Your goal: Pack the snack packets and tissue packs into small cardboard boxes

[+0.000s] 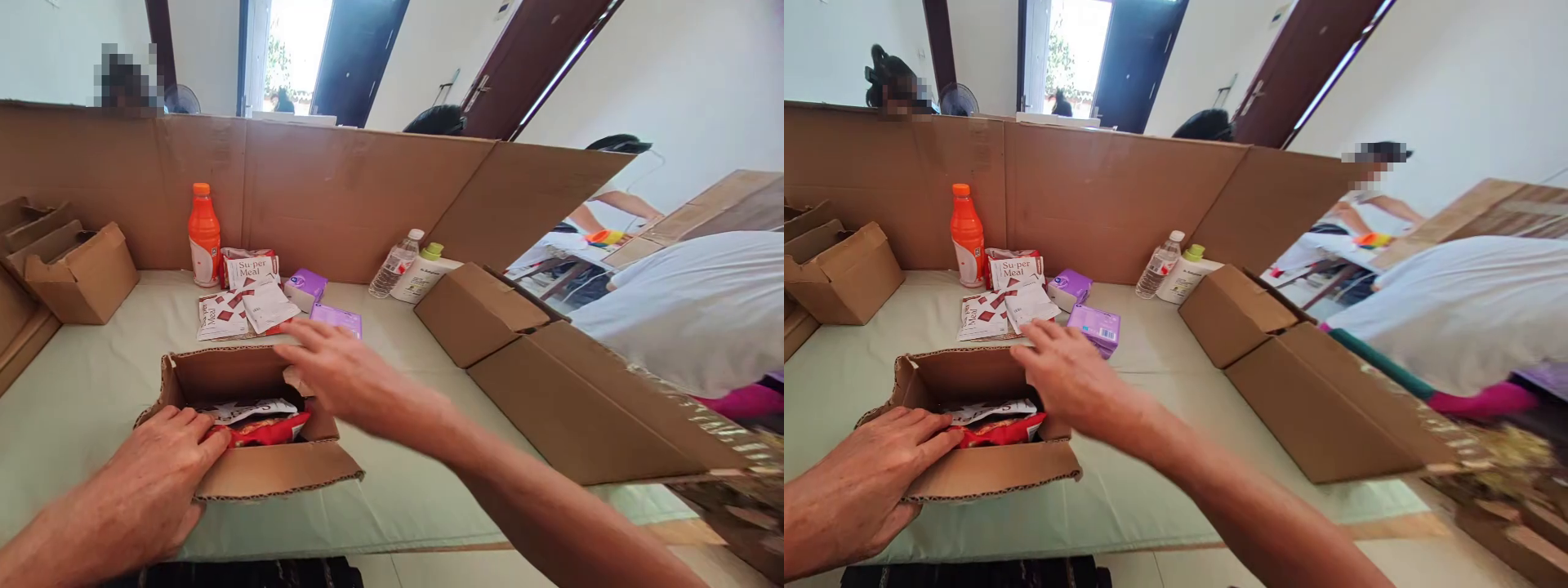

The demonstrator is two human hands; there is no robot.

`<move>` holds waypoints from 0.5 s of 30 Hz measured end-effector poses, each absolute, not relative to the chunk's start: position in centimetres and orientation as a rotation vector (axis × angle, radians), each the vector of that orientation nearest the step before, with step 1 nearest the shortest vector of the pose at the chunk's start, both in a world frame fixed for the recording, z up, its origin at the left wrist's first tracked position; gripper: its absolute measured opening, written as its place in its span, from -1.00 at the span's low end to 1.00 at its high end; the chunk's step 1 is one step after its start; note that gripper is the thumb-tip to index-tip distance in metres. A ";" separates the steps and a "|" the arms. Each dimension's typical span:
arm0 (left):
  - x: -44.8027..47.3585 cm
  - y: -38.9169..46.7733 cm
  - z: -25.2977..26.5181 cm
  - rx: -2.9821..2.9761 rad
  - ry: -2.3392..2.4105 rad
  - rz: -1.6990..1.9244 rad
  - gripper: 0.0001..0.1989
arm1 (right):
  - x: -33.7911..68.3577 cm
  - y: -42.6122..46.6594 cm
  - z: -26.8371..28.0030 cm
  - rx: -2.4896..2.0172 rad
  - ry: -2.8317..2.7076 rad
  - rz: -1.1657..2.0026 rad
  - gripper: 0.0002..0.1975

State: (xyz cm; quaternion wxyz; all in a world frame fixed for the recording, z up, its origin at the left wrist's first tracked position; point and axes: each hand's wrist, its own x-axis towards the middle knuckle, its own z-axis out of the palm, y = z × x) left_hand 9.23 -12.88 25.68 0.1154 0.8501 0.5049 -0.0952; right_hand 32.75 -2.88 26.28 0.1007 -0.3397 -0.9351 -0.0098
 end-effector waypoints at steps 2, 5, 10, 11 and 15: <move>9.3 -13.0 25.7 2.485 1.472 -0.290 -0.42 | 33.1 0.2 26.7 -1.121 -2.588 -0.009 -0.68; 9.6 -13.2 25.8 2.465 1.464 -0.333 -0.40 | 31.3 5.4 25.7 -1.242 -2.539 -0.015 -0.67; 9.8 -13.3 25.8 2.419 1.500 -0.339 -0.37 | 24.2 11.6 19.1 -1.044 -3.057 -0.106 -0.37; 9.7 -13.3 25.5 2.433 1.503 -0.281 -0.37 | 23.0 12.3 17.6 -1.030 -3.086 -0.100 -0.30; 8.9 -13.9 23.5 2.529 1.498 -0.103 -0.37 | 20.6 14.6 14.2 -1.053 -3.135 -0.046 -0.47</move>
